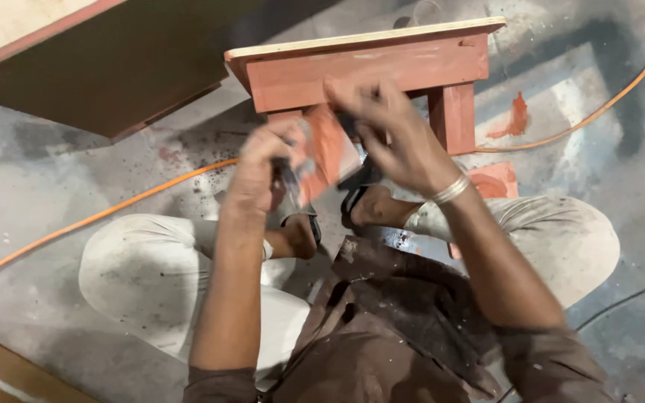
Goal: The person applies reddish-brown wood filler to a small wooden stool using a putty knife and their fingers. They smooth the filler on the legs and seat, then scrape excess filler back onto a board.
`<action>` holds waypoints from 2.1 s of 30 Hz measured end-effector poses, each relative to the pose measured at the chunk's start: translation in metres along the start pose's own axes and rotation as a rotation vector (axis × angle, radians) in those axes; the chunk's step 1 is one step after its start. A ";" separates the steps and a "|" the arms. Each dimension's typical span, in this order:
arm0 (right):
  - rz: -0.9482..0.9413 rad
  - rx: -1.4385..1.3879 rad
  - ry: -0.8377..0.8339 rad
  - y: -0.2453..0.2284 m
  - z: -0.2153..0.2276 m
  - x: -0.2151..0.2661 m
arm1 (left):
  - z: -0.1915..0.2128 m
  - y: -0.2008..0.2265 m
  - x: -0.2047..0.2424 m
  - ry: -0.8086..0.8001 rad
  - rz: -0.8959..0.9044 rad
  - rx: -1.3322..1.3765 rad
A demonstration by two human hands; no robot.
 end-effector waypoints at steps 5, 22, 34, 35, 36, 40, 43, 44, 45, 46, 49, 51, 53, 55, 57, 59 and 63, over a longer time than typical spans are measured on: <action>0.144 0.335 -0.212 -0.061 0.047 0.025 | -0.004 -0.045 -0.017 -0.076 0.231 0.079; -0.702 0.176 0.242 0.118 0.078 0.070 | -0.011 -0.041 -0.029 -0.015 0.076 0.067; -0.677 -0.270 0.328 0.194 0.043 0.073 | -0.012 -0.036 -0.028 0.038 0.063 0.121; -0.661 -0.251 0.380 0.193 0.049 0.073 | -0.011 -0.036 -0.029 0.045 0.052 0.135; -0.644 -0.231 0.432 0.192 0.055 0.072 | -0.009 -0.036 -0.030 0.051 0.042 0.148; -0.658 -0.124 0.408 0.196 0.066 0.062 | -0.002 -0.040 -0.028 0.087 0.083 0.171; -0.911 -0.125 0.370 0.203 0.044 0.052 | 0.006 -0.035 -0.026 0.071 0.040 0.170; -0.819 -0.166 0.430 0.197 0.032 0.040 | 0.009 -0.033 -0.024 0.055 0.019 0.159; -0.725 -0.215 0.490 0.188 0.015 0.026 | 0.013 -0.029 -0.022 0.041 -0.003 0.143; -0.622 -0.397 0.522 0.177 -0.010 0.009 | 0.017 -0.025 -0.019 0.046 -0.021 0.156; -0.576 -0.104 0.440 0.127 -0.074 -0.037 | 0.025 -0.012 -0.014 0.084 -0.065 0.154; -0.733 -0.465 0.340 0.094 -0.117 -0.063 | 0.029 -0.003 -0.008 0.154 -0.093 0.111; -0.418 -0.393 0.228 0.054 -0.100 -0.072 | 0.030 0.005 -0.002 0.180 -0.089 0.108; -0.041 -0.262 0.196 0.014 -0.066 -0.066 | 0.027 0.011 0.001 0.154 -0.074 0.090; -0.090 -0.219 0.020 0.001 -0.037 -0.039 | 0.023 0.005 0.003 0.094 -0.046 0.070; -0.044 -0.226 -0.157 -0.019 -0.015 -0.010 | 0.016 -0.007 0.002 0.009 0.036 0.017; -0.010 0.059 -0.314 -0.051 0.022 0.013 | 0.009 -0.026 -0.007 -0.053 0.168 0.116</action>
Point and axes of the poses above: each hand's wrist, its own x-axis away from the middle knuckle, its own z-axis out of the back of the hand, y = z × x, the point moved 5 cm from there along -x, towards the middle knuckle, and after that the axes turned 7 degrees about z, right-handed, at the moved point
